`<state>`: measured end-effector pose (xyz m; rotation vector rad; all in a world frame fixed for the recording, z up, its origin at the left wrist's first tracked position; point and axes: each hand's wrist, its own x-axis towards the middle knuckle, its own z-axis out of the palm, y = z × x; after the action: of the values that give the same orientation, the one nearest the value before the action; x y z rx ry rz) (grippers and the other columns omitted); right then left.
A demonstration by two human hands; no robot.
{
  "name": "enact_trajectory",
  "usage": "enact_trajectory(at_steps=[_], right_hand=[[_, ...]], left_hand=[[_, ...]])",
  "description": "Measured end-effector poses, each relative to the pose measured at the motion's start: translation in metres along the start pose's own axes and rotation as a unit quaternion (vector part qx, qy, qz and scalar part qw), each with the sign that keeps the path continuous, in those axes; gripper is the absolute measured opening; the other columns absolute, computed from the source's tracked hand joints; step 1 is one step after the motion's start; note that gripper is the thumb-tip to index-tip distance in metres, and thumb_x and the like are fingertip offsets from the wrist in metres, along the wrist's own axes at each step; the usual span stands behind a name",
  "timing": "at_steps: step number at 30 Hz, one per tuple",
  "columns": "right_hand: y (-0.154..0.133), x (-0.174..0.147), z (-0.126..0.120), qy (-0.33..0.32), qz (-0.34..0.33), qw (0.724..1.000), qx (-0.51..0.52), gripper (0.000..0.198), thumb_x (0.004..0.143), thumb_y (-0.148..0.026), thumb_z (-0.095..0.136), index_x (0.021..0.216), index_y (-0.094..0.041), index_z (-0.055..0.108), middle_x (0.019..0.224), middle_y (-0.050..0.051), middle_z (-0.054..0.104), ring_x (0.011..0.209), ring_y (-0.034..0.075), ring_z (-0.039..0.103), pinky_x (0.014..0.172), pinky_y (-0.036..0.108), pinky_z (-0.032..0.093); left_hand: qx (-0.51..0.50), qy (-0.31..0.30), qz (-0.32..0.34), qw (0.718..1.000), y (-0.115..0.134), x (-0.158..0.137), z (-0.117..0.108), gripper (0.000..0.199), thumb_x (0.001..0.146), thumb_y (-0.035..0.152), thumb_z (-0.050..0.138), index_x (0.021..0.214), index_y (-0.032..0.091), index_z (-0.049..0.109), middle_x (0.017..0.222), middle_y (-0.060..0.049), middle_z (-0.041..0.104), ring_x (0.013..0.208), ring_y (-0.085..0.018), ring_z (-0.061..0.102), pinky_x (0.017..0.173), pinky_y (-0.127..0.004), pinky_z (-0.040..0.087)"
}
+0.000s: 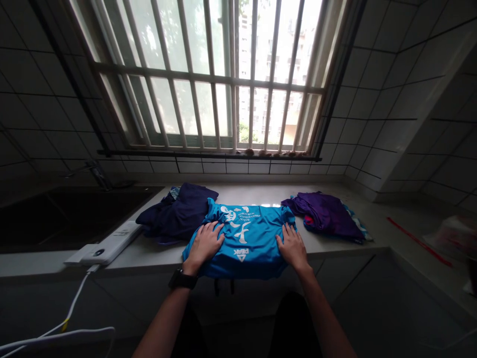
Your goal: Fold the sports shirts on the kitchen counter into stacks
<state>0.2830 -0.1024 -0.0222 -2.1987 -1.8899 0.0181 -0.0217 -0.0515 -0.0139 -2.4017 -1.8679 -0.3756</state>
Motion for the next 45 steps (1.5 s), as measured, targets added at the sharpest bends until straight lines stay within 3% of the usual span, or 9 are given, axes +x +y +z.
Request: enact_trajectory(at_steps=[14, 19, 23, 26, 31, 35, 38, 41, 45], right_hand=[[-0.002, -0.001, 0.000, 0.007, 0.007, 1.000, 0.020, 0.063, 0.107, -0.039, 0.035, 0.161, -0.007, 0.045, 0.171, 0.013, 0.034, 0.158, 0.027, 0.033, 0.128, 0.037, 0.026], [-0.010, -0.005, 0.004, 0.029, 0.063, 0.997, 0.024, 0.062, 0.106, -0.034, 0.033, 0.158, -0.002, 0.047, 0.168, 0.017, 0.039, 0.156, 0.028, 0.036, 0.126, 0.036, 0.028], [-0.016, -0.005, -0.009, 0.030, 0.071, 0.997, 0.013, 0.056, 0.104, -0.034, 0.041, 0.149, -0.007, 0.059, 0.160, 0.020, 0.051, 0.149, 0.033, 0.046, 0.126, 0.046, 0.028], [-0.033, 0.005, -0.028, 0.053, 0.024, 0.998, 0.016, 0.046, 0.104, -0.033, 0.044, 0.136, -0.013, 0.070, 0.146, 0.021, 0.063, 0.135, 0.035, 0.057, 0.125, 0.054, 0.026], [-0.098, 0.045, -0.044, -0.021, -0.159, 0.986, 0.054, 0.044, 0.103, -0.023, 0.043, 0.141, -0.017, 0.065, 0.148, 0.014, 0.062, 0.129, 0.025, 0.061, 0.107, 0.031, 0.047], [-0.129, 0.085, -0.034, -0.056, -0.159, 0.986, 0.019, 0.052, 0.102, -0.018, 0.045, 0.153, -0.020, 0.054, 0.159, 0.015, 0.052, 0.145, 0.028, 0.050, 0.114, 0.039, 0.043], [-0.118, 0.104, -0.023, -0.070, -0.098, 0.993, -0.001, 0.052, 0.106, -0.030, 0.044, 0.156, -0.018, 0.049, 0.164, 0.018, 0.045, 0.153, 0.033, 0.038, 0.121, 0.053, 0.034], [-0.094, 0.110, -0.016, -0.070, -0.058, 0.996, -0.008, 0.052, 0.109, -0.041, 0.037, 0.151, -0.016, 0.055, 0.159, 0.020, 0.050, 0.147, 0.034, 0.045, 0.115, 0.055, 0.041], [-0.073, 0.107, -0.017, -0.039, -0.049, 0.997, -0.041, 0.046, 0.106, -0.017, 0.033, 0.140, -0.015, 0.064, 0.147, 0.021, 0.059, 0.136, 0.029, 0.056, 0.103, 0.042, 0.050]], left_hand=[[0.005, 0.004, -0.009, 1.000, -0.001, 0.002, 0.002, 0.048, 0.102, 0.035, 0.043, 0.146, 0.025, 0.062, 0.156, -0.010, 0.058, 0.146, -0.027, 0.050, 0.128, -0.046, 0.031], [0.007, 0.001, -0.005, 1.000, -0.003, 0.003, 0.003, 0.048, 0.102, 0.034, 0.043, 0.145, 0.024, 0.062, 0.156, -0.010, 0.058, 0.146, -0.027, 0.050, 0.127, -0.047, 0.032], [0.008, 0.013, -0.005, 1.000, -0.005, 0.004, 0.008, 0.048, 0.102, 0.035, 0.044, 0.145, 0.026, 0.063, 0.155, -0.010, 0.059, 0.145, -0.027, 0.051, 0.126, -0.046, 0.033], [0.008, 0.023, -0.005, 1.000, -0.005, 0.004, 0.010, 0.046, 0.102, 0.035, 0.044, 0.143, 0.026, 0.064, 0.153, -0.010, 0.060, 0.144, -0.028, 0.052, 0.126, -0.047, 0.034], [0.011, 0.009, -0.003, 1.000, -0.004, 0.003, 0.007, 0.048, 0.103, 0.035, 0.043, 0.144, 0.024, 0.063, 0.154, -0.011, 0.059, 0.144, -0.028, 0.051, 0.125, -0.047, 0.034], [0.013, 0.024, 0.004, 1.000, -0.007, 0.003, 0.010, 0.046, 0.102, 0.034, 0.044, 0.143, 0.026, 0.064, 0.152, -0.011, 0.061, 0.142, -0.028, 0.053, 0.124, -0.048, 0.035], [0.013, 0.027, 0.004, 1.000, -0.009, 0.003, 0.012, 0.046, 0.102, 0.034, 0.045, 0.143, 0.026, 0.064, 0.152, -0.011, 0.061, 0.142, -0.027, 0.053, 0.124, -0.047, 0.036], [0.014, 0.015, 0.002, 1.000, -0.008, 0.003, 0.011, 0.047, 0.103, 0.034, 0.044, 0.146, 0.025, 0.062, 0.154, -0.011, 0.059, 0.144, -0.027, 0.052, 0.126, -0.047, 0.034], [0.013, 0.004, 0.006, 1.000, -0.005, 0.004, 0.006, 0.047, 0.103, 0.033, 0.044, 0.145, 0.024, 0.063, 0.152, -0.012, 0.061, 0.143, -0.027, 0.054, 0.125, -0.045, 0.036]])
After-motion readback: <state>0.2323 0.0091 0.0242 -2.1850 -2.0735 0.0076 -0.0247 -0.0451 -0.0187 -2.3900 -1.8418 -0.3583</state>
